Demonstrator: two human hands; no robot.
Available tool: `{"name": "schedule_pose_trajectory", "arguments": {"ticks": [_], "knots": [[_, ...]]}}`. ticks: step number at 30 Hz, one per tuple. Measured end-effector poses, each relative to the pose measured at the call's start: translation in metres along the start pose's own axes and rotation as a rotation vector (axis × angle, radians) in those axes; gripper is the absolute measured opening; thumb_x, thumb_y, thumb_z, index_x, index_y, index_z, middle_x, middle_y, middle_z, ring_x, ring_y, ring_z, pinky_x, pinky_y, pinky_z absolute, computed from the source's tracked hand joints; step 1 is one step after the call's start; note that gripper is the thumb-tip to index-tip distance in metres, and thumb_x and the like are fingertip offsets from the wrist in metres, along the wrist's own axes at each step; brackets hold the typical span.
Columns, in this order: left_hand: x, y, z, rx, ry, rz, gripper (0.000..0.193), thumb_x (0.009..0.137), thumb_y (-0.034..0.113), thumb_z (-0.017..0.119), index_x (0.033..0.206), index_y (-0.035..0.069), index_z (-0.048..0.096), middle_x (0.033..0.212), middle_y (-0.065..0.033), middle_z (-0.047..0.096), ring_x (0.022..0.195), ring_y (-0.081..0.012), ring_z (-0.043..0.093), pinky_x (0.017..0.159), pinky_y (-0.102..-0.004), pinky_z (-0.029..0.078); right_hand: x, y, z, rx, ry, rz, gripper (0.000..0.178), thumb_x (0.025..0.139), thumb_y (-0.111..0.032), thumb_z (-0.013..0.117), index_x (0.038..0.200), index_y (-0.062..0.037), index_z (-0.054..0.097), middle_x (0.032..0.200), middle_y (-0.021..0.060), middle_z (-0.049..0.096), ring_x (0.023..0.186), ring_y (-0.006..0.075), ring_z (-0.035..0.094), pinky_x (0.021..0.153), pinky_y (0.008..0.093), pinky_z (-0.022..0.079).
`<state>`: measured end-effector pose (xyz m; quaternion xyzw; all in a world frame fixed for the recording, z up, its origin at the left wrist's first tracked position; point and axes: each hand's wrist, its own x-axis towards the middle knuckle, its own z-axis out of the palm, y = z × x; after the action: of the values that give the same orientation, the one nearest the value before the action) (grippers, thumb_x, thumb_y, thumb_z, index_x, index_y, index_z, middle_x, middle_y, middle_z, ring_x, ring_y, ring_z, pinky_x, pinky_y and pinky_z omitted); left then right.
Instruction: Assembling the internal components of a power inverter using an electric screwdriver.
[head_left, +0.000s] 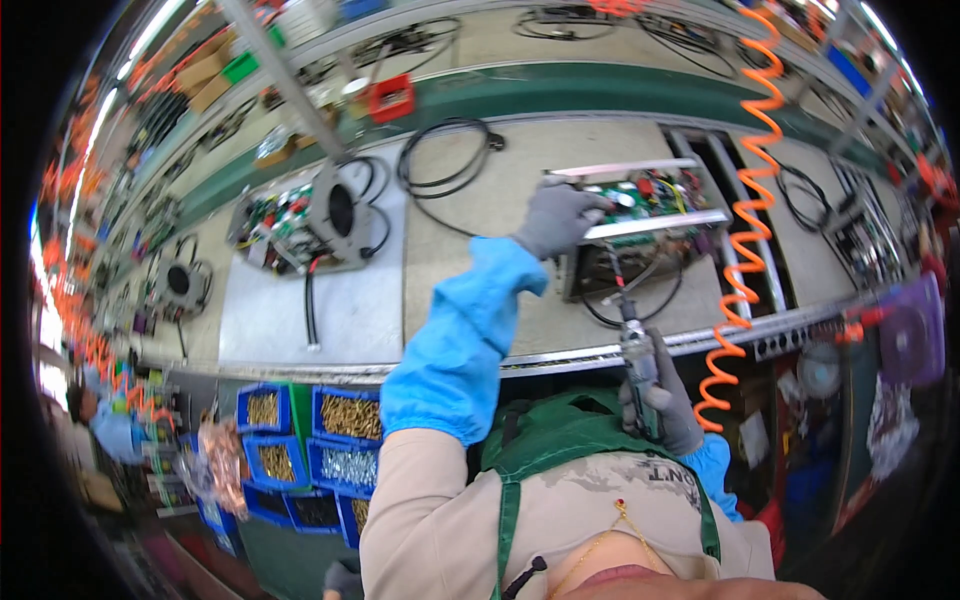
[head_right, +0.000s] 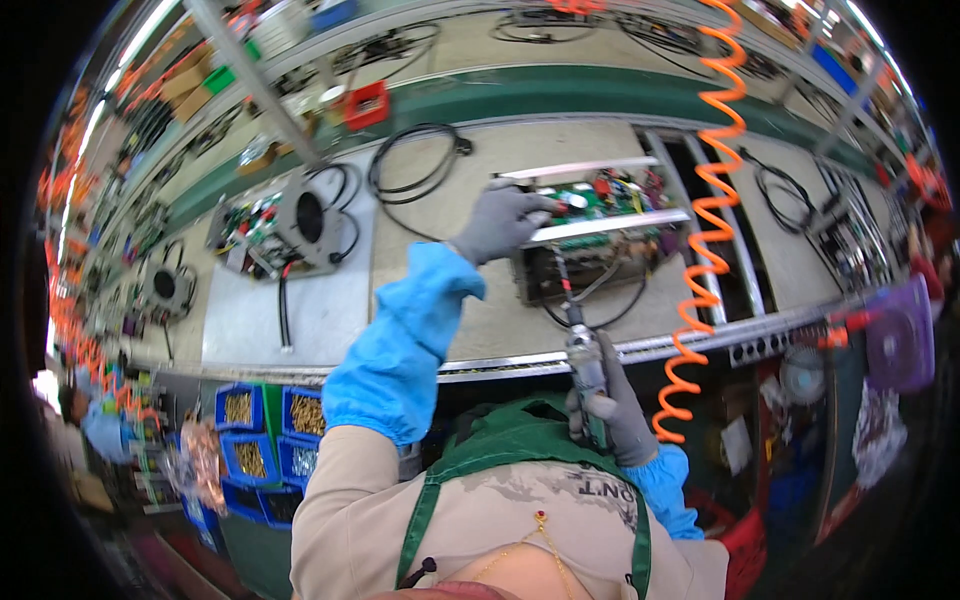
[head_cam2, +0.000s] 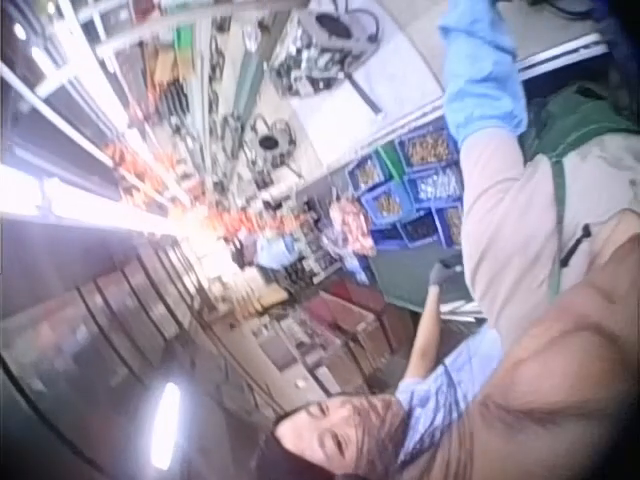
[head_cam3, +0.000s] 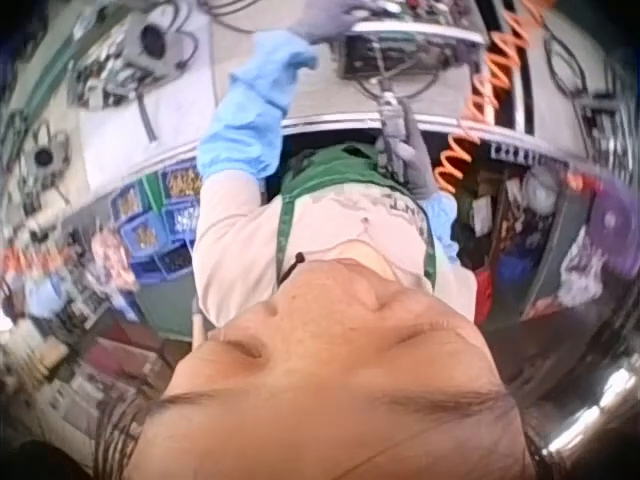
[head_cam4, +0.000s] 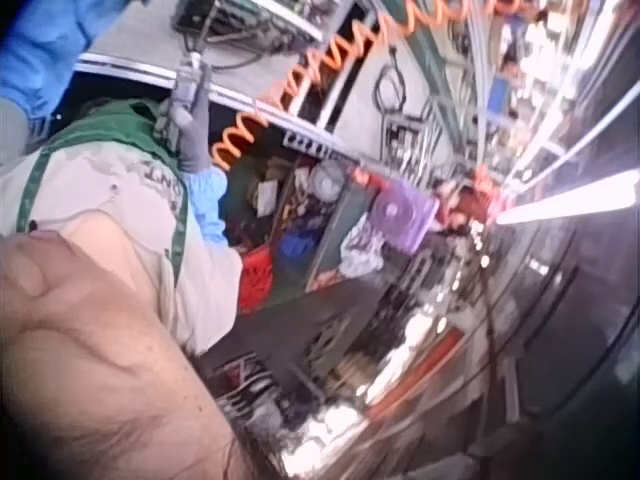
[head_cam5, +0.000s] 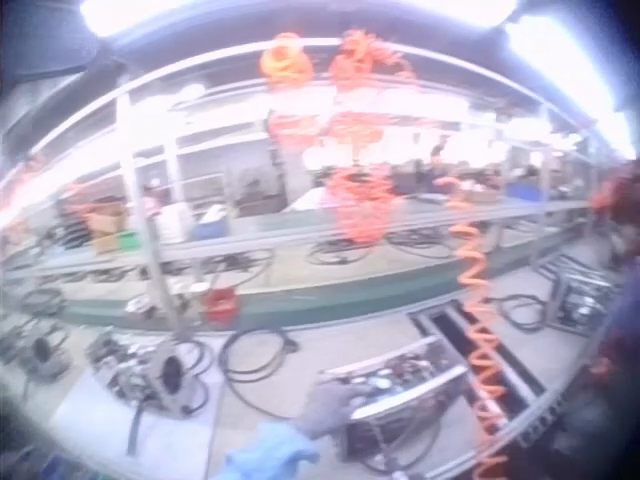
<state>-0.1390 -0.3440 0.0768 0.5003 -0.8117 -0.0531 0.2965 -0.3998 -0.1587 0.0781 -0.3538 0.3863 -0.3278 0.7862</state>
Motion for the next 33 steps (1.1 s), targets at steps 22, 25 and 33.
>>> {"name": "schedule_pose_trajectory", "arguments": {"ticks": [22,25,33], "knots": [[0.031,0.008,-0.036,-0.002,-0.536,-0.142,0.023,0.083,0.030,0.066,0.100,0.017,0.073,0.085,-0.0093,0.070,0.077,-0.0222,0.065,0.077,-0.0331,0.049,-0.003,0.000,0.018,-0.071,0.025,0.024,0.097,0.069,-0.014,0.058,0.151,-0.0229,0.006,0.084,0.0127,0.055,0.061,0.0201,0.058,0.056,0.0328,0.050],[0.028,0.006,-0.033,-0.059,-0.537,-0.147,0.023,0.084,0.027,0.065,0.103,0.016,0.072,0.086,-0.0094,0.070,0.076,-0.0204,0.064,0.075,-0.0319,0.049,-0.005,0.004,0.018,-0.064,0.035,0.027,0.098,0.069,-0.014,0.058,0.151,-0.0226,0.006,0.084,0.0128,0.055,0.061,0.0202,0.058,0.056,0.0331,0.050],[0.016,0.012,-0.038,-0.156,-0.629,-0.081,0.043,0.073,0.024,0.069,0.113,0.008,0.066,0.095,-0.0139,0.069,0.088,-0.0252,0.065,0.084,-0.0345,0.049,-0.005,0.000,0.021,-0.099,0.056,0.030,0.097,0.070,-0.016,0.058,0.151,-0.0217,0.005,0.085,0.0125,0.056,0.062,0.0195,0.058,0.056,0.0322,0.050]]}}
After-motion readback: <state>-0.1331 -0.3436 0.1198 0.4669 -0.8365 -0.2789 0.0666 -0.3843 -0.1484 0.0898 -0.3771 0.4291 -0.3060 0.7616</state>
